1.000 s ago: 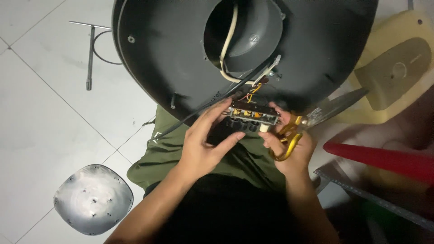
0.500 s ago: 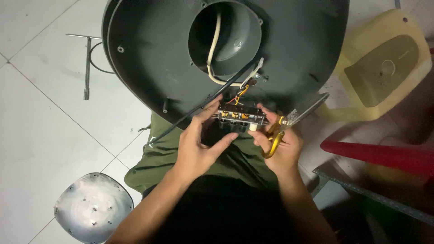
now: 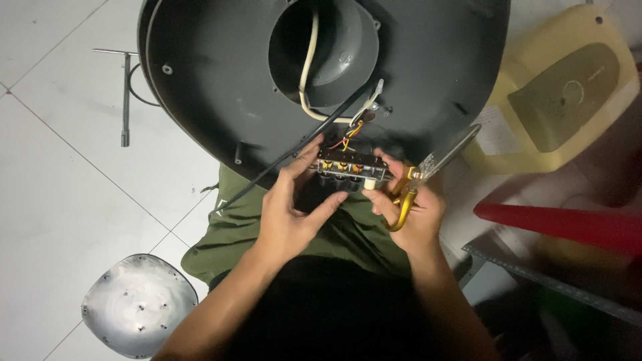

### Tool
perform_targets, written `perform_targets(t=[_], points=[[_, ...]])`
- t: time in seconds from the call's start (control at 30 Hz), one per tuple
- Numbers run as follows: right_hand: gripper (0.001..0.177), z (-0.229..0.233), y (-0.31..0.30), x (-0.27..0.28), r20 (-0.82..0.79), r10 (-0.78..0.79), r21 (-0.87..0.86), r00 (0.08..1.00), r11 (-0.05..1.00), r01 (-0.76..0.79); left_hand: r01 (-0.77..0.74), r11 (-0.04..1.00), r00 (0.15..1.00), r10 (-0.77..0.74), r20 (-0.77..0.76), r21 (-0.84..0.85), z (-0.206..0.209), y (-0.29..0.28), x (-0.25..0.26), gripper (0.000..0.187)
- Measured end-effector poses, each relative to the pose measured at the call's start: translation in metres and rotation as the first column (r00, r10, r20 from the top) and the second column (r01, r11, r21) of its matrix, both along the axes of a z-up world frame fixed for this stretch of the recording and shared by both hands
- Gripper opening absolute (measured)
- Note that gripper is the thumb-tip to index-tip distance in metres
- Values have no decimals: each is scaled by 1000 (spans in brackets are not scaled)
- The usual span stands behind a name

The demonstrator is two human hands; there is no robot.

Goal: Cutting and manipulating wires inside an appliance base using scissors during a repair task.

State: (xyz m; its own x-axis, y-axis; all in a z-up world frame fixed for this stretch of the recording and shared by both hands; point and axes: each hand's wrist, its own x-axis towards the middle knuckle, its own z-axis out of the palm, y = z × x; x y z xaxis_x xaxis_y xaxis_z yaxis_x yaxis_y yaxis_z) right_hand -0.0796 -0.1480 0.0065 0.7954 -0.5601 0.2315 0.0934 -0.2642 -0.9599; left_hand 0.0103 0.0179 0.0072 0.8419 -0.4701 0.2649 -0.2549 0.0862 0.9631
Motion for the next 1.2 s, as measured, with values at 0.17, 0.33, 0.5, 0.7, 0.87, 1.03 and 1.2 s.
perform_targets(t=[0.17, 0.33, 0.5, 0.7, 0.87, 1.03, 1.2], points=[[55, -2, 0, -2, 27, 59, -35, 998, 998, -58, 3, 1000, 1000, -3, -1, 4, -1, 0, 0, 61], [57, 0, 1, -1, 27, 87, -55, 996, 995, -86, 4, 1000, 1000, -4, -10, 10, -4, 0, -1, 63], [59, -2, -2, -3, 16, 94, -15, 995, 996, -93, -1, 1000, 995, 0, -95, -2, -16, -3, -4, 69], [61, -10, -10, -6, 33, 121, 53, 992, 991, -123, 7, 999, 994, -10, -113, -33, -16, -6, -4, 67], [63, -21, -14, -11, 51, 140, 99, 989, 985, -144, 23, 999, 995, -25, -98, -23, -16, -11, -4, 67], [65, -22, -14, -9, 65, 147, 136, 987, 979, -155, 51, 998, 989, -57, -136, -42, -16, -7, -3, 68], [61, -29, -14, -10, 47, 135, 159, 990, 977, -141, 78, 994, 983, -90, -162, -79, -18, -10, -5, 76]])
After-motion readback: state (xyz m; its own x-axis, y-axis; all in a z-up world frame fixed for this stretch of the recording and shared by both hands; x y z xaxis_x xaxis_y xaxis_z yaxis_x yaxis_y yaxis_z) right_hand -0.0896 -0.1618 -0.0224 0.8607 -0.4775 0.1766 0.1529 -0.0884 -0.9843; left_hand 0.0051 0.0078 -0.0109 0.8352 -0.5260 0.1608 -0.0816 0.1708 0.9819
